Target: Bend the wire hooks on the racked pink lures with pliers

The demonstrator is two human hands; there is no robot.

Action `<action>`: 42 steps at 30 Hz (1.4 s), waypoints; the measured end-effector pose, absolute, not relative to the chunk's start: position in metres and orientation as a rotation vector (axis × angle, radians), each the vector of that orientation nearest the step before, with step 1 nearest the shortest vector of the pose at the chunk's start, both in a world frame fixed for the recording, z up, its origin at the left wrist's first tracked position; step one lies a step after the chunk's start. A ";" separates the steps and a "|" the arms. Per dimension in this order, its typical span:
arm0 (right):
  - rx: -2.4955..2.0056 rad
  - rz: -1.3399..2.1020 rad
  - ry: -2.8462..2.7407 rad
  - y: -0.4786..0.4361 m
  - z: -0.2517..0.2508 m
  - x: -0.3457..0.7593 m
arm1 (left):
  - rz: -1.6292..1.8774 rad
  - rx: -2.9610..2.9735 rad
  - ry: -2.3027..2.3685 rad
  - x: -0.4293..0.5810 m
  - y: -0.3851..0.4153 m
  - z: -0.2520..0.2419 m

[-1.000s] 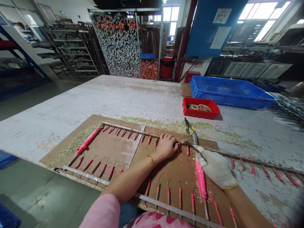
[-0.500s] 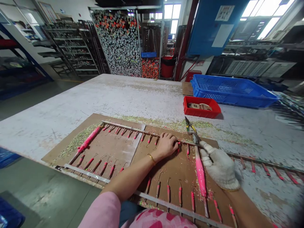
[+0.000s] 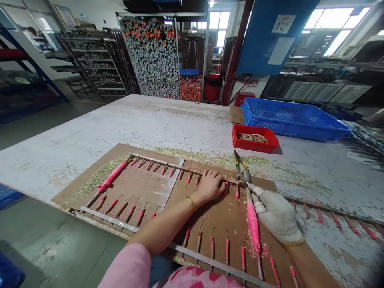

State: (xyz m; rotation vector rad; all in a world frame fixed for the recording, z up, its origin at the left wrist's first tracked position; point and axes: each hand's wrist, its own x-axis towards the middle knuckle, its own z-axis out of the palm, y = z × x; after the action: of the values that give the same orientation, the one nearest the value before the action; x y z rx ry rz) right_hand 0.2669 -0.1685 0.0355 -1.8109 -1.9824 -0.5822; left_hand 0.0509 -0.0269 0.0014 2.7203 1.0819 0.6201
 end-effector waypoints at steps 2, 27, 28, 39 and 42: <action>-1.777 -0.687 -1.855 -0.169 0.035 0.267 | 0.625 2.721 1.074 0.051 -0.027 0.002; -1.789 -0.409 -1.978 -0.168 0.026 0.271 | 0.645 2.702 1.106 0.053 -0.028 0.000; -1.786 -0.446 -1.912 -0.169 0.027 0.271 | 0.644 2.702 1.101 0.053 -0.028 -0.001; -1.795 -0.530 -1.887 -0.169 0.034 0.269 | 0.654 2.740 1.081 0.053 -0.025 -0.006; -1.800 -0.580 -1.836 -0.169 0.036 0.269 | 0.651 2.746 1.076 0.052 -0.025 -0.006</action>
State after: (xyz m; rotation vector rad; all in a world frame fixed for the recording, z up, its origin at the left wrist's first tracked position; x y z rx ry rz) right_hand 0.2692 -0.1692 0.0363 -1.8002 -1.8364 -0.5803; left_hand 0.0525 -0.0250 -0.0061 2.7456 1.0757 0.6506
